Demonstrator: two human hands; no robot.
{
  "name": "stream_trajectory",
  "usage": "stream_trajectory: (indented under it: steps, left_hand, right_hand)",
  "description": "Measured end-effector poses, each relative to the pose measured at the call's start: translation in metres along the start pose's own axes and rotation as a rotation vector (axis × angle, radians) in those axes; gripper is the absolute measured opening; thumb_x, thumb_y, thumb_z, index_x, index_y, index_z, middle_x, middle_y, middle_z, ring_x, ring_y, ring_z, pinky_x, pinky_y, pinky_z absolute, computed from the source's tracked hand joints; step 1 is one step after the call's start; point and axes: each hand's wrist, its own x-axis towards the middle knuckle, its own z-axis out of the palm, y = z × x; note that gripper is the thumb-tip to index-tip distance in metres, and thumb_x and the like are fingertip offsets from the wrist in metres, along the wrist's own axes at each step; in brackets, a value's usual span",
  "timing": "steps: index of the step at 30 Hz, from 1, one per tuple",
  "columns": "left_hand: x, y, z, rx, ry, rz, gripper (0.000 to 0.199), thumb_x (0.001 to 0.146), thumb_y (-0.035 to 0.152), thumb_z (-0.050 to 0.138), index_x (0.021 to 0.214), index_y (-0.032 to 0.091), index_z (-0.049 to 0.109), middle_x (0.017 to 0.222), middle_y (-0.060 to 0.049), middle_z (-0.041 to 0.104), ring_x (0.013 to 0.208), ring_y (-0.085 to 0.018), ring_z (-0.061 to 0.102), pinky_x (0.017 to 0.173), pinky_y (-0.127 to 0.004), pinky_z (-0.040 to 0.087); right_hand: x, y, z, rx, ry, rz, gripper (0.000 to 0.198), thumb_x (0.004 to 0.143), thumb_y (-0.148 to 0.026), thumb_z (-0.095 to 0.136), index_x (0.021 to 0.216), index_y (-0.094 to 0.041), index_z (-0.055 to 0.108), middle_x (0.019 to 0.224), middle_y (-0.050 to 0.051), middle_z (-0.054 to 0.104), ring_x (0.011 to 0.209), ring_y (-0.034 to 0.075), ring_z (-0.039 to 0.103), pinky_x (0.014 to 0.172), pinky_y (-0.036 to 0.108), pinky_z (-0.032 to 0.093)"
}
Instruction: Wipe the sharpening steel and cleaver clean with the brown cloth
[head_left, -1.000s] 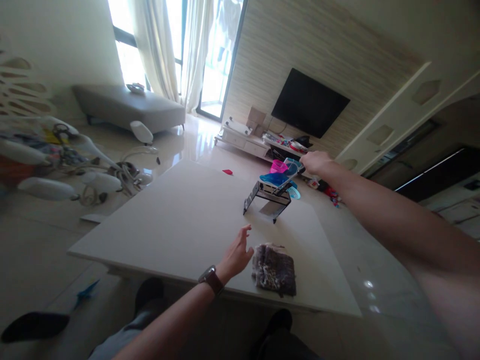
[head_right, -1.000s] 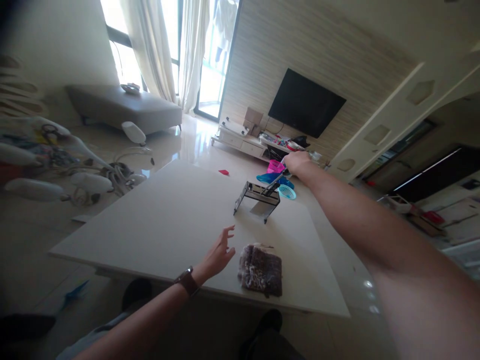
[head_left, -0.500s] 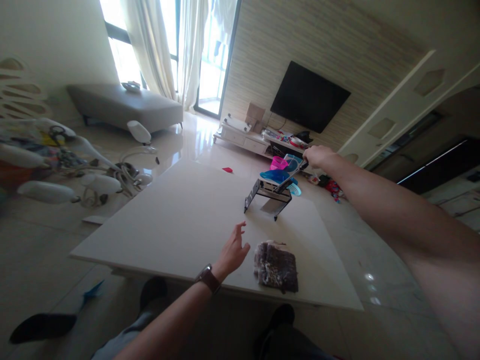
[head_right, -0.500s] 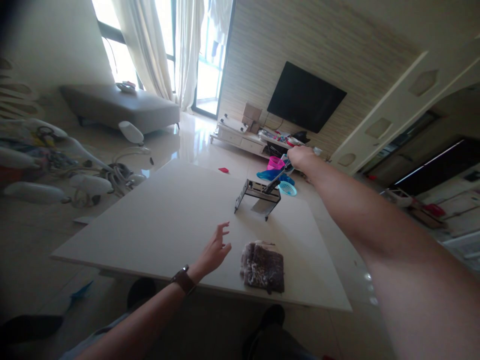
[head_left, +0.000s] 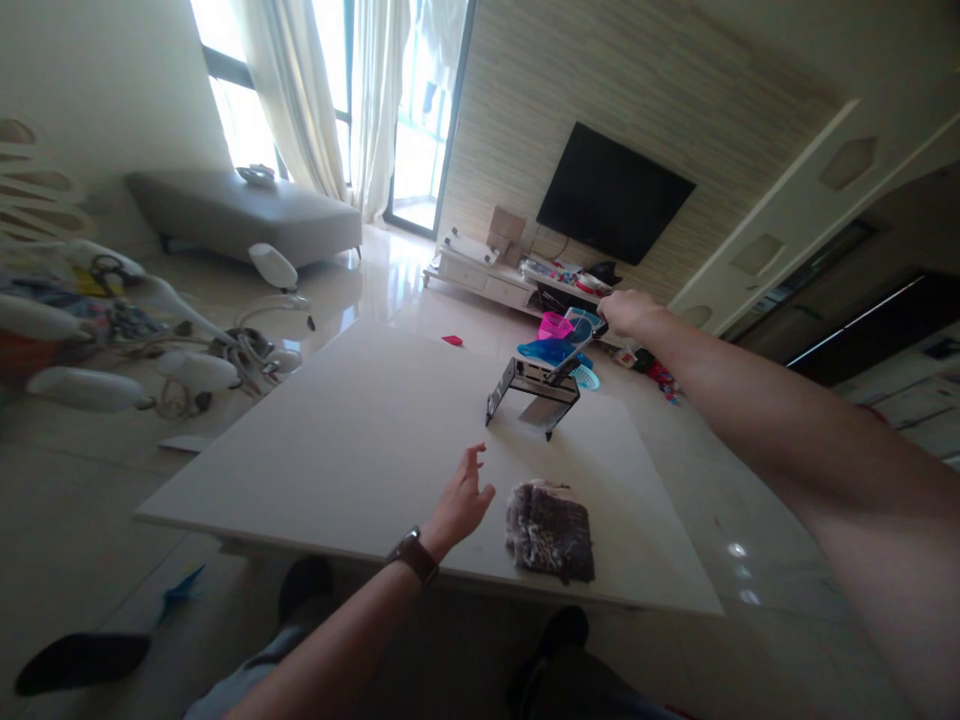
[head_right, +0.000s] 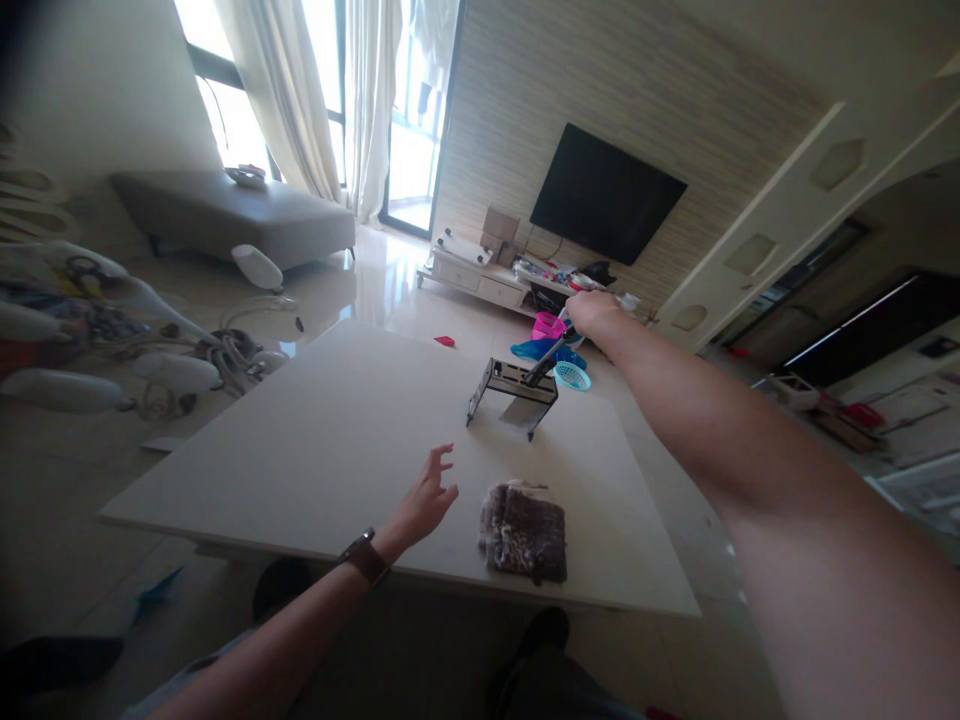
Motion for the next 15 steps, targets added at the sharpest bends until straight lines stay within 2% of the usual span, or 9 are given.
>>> stream_trajectory:
  steps: [6,15]
  left_hand:
    - [-0.002,-0.001,0.001,-0.011,-0.005,-0.006,0.059,0.083,0.014,0.05,0.138,0.026,0.032,0.149,-0.013,0.042,0.128,-0.024,0.057,0.1,-0.044,0.051]
    - [0.0,-0.001,-0.003,-0.008,0.004,-0.025,0.056,0.084,0.014,0.05,0.136,0.025,0.033,0.148,-0.014,0.042,0.127,-0.024,0.057,0.102,-0.045,0.05]
  right_hand:
    - [0.012,-0.007,0.0,0.001,0.057,-0.008,0.029,0.089,-0.012,0.059,0.114,-0.015,0.074,0.118,0.021,0.069,0.116,0.033,0.063,0.093,0.042,0.052]
    - [0.02,-0.016,0.005,0.045,0.048,-0.016,0.029,0.091,-0.014,0.056,0.114,-0.012,0.073,0.117,0.022,0.069,0.111,0.032,0.064,0.09,0.044,0.051]
